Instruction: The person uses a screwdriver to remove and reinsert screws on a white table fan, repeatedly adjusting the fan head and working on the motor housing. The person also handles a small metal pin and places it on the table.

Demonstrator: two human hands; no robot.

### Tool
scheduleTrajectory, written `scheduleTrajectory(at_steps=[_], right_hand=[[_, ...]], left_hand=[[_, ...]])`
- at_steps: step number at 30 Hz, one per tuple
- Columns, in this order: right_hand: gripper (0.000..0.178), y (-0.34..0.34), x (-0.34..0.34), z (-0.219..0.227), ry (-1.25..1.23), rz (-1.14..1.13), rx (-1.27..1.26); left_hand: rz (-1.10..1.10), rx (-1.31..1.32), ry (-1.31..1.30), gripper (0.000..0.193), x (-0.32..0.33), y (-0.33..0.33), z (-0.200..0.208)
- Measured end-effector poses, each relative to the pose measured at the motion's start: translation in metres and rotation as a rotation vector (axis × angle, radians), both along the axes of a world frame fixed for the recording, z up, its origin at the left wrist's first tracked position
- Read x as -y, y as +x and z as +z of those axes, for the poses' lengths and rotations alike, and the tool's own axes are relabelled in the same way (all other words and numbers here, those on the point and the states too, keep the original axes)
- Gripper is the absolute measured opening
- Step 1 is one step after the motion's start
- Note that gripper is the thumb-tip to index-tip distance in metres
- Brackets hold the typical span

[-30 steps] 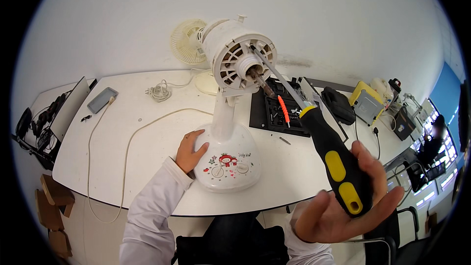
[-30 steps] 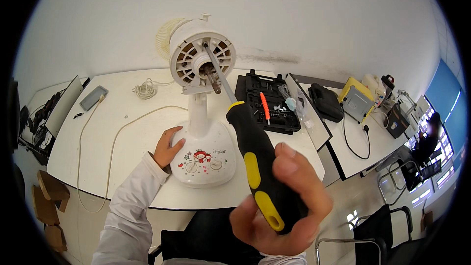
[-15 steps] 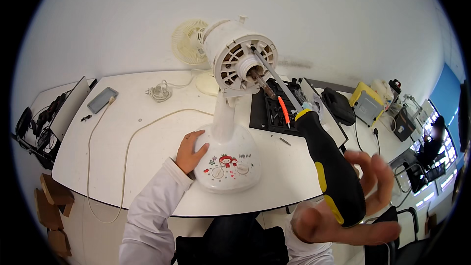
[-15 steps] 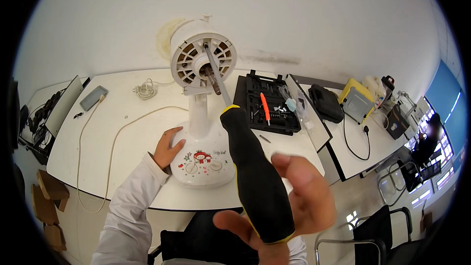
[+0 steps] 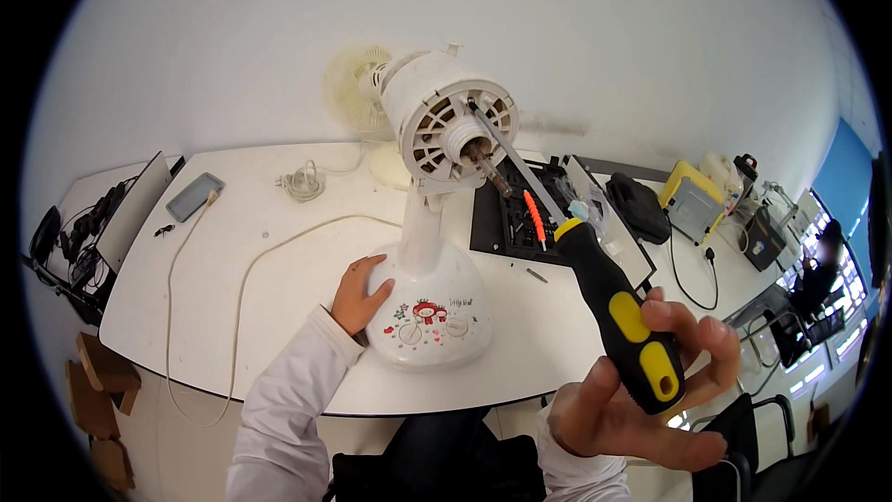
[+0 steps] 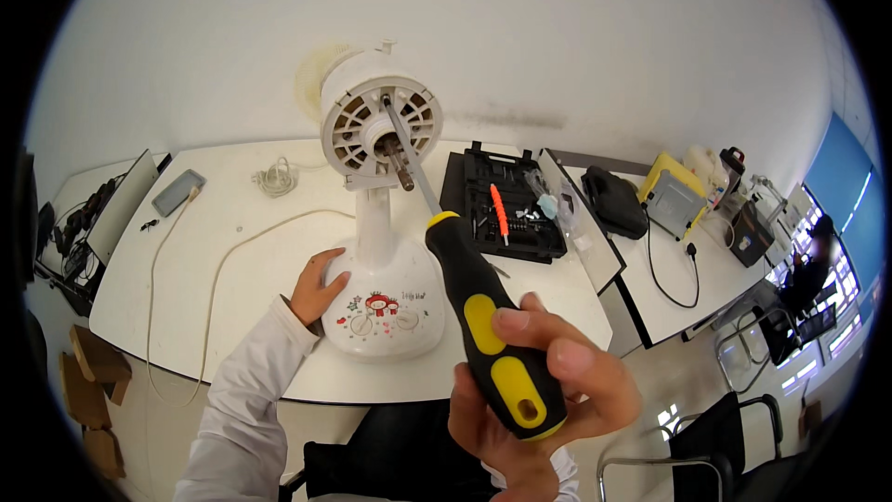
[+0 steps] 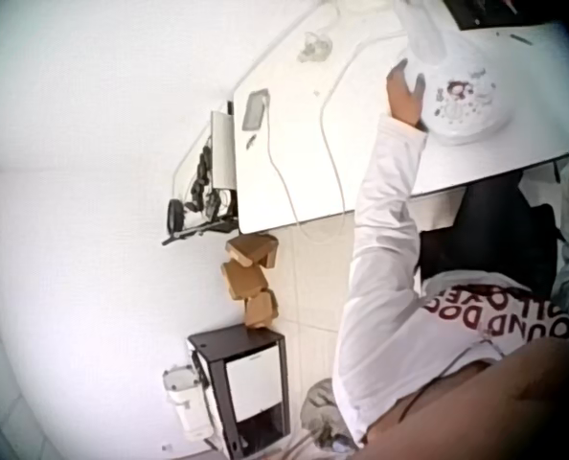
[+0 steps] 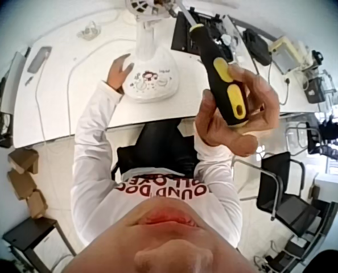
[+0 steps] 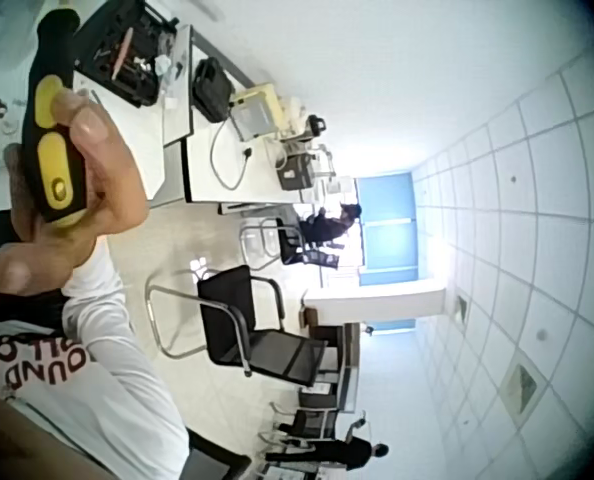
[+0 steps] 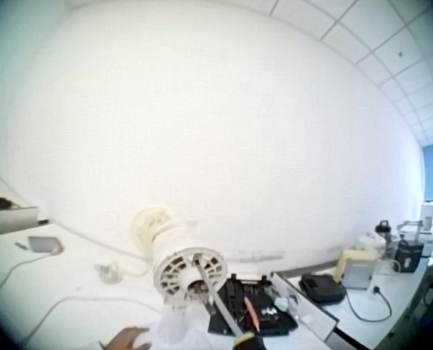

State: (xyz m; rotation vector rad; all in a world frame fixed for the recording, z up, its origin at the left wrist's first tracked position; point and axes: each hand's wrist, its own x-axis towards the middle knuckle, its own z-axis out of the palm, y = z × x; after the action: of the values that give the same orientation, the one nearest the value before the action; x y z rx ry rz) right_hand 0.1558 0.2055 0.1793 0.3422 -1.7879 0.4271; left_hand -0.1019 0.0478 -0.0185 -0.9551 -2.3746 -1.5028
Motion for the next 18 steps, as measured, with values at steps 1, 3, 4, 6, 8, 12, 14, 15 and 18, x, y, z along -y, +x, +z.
scheduleTrajectory(at_steps=[1,3,4,6,8,12,14,15,18], right_hand=[[0.063,0.000,-0.001,0.000,-0.016,0.025,0.001],[0.068,0.003,0.002,0.004,-0.048,0.041,-0.026],[0.071,-0.001,0.004,0.004,-0.079,0.064,-0.053],[0.076,-0.007,0.006,0.008,-0.092,0.129,-0.078],[0.075,-0.008,0.005,0.009,-0.057,0.101,-0.072],[0.070,-0.001,-0.004,0.011,-0.048,0.062,-0.026],[0.068,-0.002,-0.003,0.012,-0.106,0.139,-0.102],[0.067,-0.003,-0.002,0.013,-0.119,0.160,-0.123],[0.067,-0.011,0.001,0.008,-0.161,0.241,-0.135]], left_hand=[[-0.012,0.012,-0.024,0.042,0.003,0.000,0.003],[0.130,-0.184,-0.013,0.042,-0.002,0.005,0.014],[0.210,-0.279,-0.016,0.042,-0.001,0.009,0.023],[0.217,-0.308,0.169,0.041,0.009,0.014,0.051],[0.207,-0.378,0.335,0.039,0.011,0.028,0.100],[0.108,-0.724,0.367,0.031,-0.004,0.059,0.201],[0.039,-0.952,0.306,0.026,-0.012,0.056,0.232],[0.002,-0.961,0.293,0.026,-0.018,0.052,0.243],[-0.077,-0.917,0.244,0.020,-0.032,0.041,0.260]])
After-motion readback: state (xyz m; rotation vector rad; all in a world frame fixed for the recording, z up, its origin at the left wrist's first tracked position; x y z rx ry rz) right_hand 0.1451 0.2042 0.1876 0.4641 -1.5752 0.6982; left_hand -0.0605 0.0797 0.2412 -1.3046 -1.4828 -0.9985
